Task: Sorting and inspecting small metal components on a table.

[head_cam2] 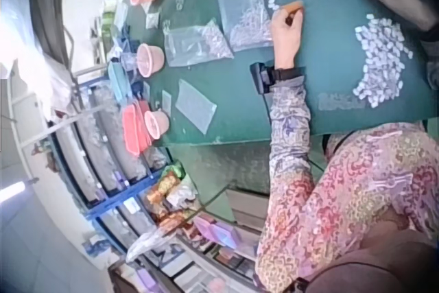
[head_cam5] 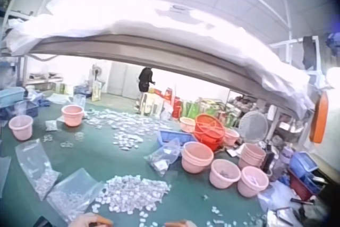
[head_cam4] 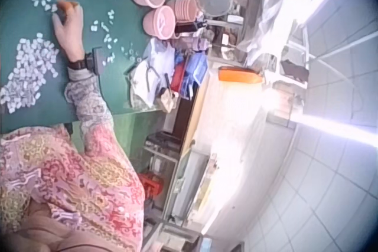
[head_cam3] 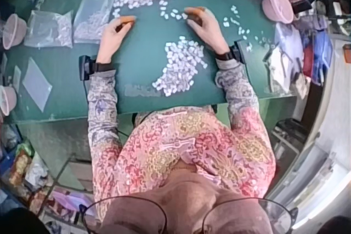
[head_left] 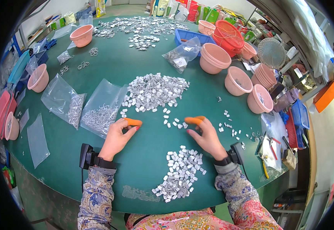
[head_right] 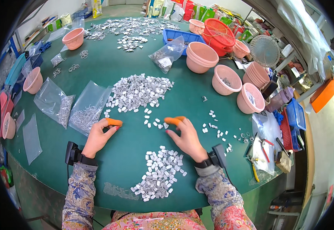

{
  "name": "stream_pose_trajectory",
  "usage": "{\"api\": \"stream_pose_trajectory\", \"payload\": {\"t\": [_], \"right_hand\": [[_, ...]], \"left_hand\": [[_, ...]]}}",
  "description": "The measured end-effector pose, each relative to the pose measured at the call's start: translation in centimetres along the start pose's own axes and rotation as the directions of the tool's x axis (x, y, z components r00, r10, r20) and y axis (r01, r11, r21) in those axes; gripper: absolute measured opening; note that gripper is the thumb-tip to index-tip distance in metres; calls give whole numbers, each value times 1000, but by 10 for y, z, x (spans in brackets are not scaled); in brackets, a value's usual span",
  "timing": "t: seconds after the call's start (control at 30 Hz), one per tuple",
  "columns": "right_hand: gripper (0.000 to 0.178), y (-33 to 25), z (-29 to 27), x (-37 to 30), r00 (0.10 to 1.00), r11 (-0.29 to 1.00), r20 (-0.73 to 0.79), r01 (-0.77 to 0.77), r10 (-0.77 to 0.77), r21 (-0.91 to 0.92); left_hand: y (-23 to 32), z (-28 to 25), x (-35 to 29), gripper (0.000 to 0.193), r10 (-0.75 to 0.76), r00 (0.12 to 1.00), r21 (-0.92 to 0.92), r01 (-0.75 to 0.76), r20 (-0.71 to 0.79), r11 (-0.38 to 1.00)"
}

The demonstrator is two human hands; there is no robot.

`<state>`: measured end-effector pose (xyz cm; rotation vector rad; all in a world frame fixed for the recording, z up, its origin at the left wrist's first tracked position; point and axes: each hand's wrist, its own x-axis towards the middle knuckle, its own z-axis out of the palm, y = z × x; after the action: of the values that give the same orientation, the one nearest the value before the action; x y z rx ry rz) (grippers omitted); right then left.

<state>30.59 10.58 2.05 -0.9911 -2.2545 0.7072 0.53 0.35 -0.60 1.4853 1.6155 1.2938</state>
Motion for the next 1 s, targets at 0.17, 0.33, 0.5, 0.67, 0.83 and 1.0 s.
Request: {"api": "stream_pose_trajectory", "payload": {"t": [0.17, 0.33, 0.5, 0.67, 0.83, 1.0], "right_hand": [[24, 16, 4, 15, 1000, 996, -20, -21, 19, -90], [29, 30, -8, 9, 998, 996, -54, -32, 28, -79], [30, 54, -12, 2, 974, 969, -162, -124, 160, 213], [26, 22, -8, 7, 996, 991, -89, -42, 30, -131], [27, 28, 4, 15, 987, 970, -119, 82, -111, -230], [28, 30, -2, 16, 978, 981, -208, -17, -24, -191]], "left_hand": [[-4, -2, -1, 21, 19, 1000, 12, -19, -6, 1000], [3, -2, -2, 20, -7, 1000, 17, 7, -2, 1000], [8, -5, -2, 20, -94, 995, 84, 90, 46, 992], [9, -4, -1, 20, -83, 996, 62, 80, 46, 995], [8, -5, -2, 21, -71, 997, 40, 70, 30, 997], [0, -2, -1, 21, -2, 1000, 25, 2, 5, 1000]]}}
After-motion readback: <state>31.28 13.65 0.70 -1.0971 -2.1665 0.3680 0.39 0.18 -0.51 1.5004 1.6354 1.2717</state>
